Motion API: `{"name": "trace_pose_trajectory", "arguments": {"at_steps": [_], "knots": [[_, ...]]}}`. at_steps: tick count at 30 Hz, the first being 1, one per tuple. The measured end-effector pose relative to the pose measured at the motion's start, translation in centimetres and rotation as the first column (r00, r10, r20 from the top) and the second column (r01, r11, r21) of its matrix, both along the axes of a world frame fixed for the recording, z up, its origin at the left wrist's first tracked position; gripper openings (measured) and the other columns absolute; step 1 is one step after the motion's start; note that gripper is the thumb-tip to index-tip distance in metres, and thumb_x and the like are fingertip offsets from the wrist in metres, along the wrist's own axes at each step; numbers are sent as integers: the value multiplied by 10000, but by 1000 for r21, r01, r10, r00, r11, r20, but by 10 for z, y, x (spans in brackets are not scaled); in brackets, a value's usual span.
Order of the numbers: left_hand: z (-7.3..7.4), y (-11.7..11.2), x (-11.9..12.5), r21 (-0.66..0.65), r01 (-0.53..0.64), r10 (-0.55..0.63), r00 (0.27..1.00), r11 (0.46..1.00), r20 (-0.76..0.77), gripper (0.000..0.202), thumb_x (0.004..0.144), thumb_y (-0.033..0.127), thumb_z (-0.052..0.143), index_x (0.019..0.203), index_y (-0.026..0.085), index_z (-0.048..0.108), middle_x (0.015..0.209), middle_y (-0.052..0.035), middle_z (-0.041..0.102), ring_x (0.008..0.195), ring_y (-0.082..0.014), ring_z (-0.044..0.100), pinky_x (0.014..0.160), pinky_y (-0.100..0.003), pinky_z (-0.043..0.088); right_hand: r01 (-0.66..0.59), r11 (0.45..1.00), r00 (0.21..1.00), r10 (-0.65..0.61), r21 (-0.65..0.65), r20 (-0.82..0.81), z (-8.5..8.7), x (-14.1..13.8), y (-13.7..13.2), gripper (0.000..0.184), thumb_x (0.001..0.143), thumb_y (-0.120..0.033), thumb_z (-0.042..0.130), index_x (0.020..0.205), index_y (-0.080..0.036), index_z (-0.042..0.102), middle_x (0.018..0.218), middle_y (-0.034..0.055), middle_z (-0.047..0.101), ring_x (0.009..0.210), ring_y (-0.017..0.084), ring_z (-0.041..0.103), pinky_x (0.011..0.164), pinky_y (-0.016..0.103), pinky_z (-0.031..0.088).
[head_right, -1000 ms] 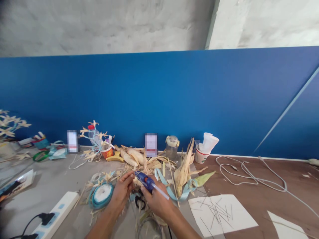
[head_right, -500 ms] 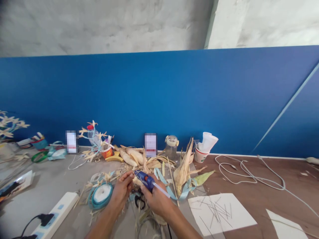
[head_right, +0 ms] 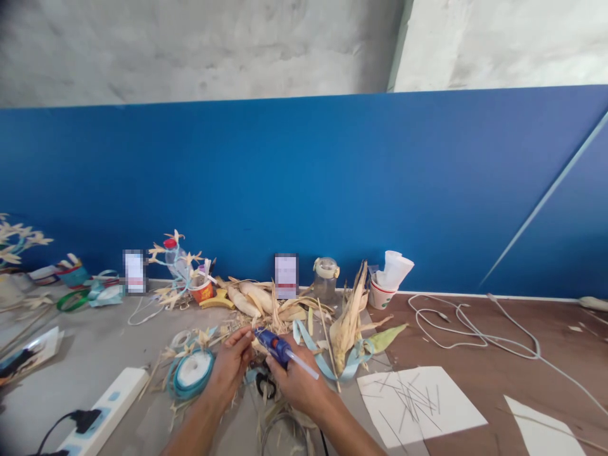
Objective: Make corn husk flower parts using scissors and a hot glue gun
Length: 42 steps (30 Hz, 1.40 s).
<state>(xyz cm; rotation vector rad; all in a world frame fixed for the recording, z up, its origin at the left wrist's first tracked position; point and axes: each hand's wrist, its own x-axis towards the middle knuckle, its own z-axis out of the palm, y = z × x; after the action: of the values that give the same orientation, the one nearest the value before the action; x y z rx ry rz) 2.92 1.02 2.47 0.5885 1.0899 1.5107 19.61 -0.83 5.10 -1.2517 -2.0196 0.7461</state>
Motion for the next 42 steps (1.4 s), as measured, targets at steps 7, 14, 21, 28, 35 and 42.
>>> {"name": "trace_pose_trajectory", "arguments": {"at_steps": [7, 14, 21, 28, 35, 42], "knots": [[2, -1, 1, -3, 2, -2, 1000, 1000, 3, 404, 466, 369, 839, 753, 127, 689, 446, 82, 463, 375, -34, 319, 391, -178, 208, 3, 1000, 1000, -3, -7, 2, 4, 0, -1, 328, 845, -292, 493, 1135, -157, 565, 998, 109, 695, 955, 261, 643, 850, 360, 479], [2, -2, 1, 16, 13, -13, 1000, 1000, -28, 389, 502, 404, 817, 738, 131, 671, 442, 86, 437, 378, -42, 314, 393, -184, 216, -13, 1000, 1000, 13, 6, -19, 1, 0, 1, 323, 843, -291, 495, 1133, -167, 566, 1018, 103, 693, 970, 252, 642, 860, 348, 481], [0, -1, 0, 15, 26, -26, 1000, 1000, -7, 388, 494, 398, 826, 721, 145, 638, 442, 96, 420, 383, -33, 307, 389, -170, 206, 12, 1000, 999, -11, 23, -44, -4, 1, 2, 355, 849, -320, 503, 1163, -166, 563, 1018, 102, 697, 959, 256, 647, 854, 351, 486], [5, -2, 1, -13, 32, -31, 998, 999, 46, 418, 445, 372, 855, 717, 140, 639, 436, 101, 435, 376, -23, 310, 396, -158, 217, -13, 1000, 999, 14, 18, -47, 2, 1, -1, 328, 856, -297, 491, 1146, -162, 566, 1029, 104, 697, 961, 251, 647, 844, 340, 491], [5, -3, 1, -16, 31, -30, 999, 999, 43, 390, 469, 360, 847, 730, 139, 660, 447, 96, 433, 385, -31, 311, 401, -172, 211, -12, 1000, 999, 13, 18, -34, 0, 1, 0, 303, 853, -289, 497, 1123, -173, 572, 1000, 93, 702, 949, 245, 652, 838, 337, 493], [6, -3, 1, -17, 36, -35, 998, 999, 48, 379, 482, 345, 840, 750, 132, 677, 466, 82, 459, 392, -35, 309, 402, -182, 217, 5, 1000, 998, -3, 22, -63, 0, 1, 0, 327, 851, -303, 508, 1150, -184, 568, 1008, 85, 704, 948, 243, 651, 846, 344, 495]]}}
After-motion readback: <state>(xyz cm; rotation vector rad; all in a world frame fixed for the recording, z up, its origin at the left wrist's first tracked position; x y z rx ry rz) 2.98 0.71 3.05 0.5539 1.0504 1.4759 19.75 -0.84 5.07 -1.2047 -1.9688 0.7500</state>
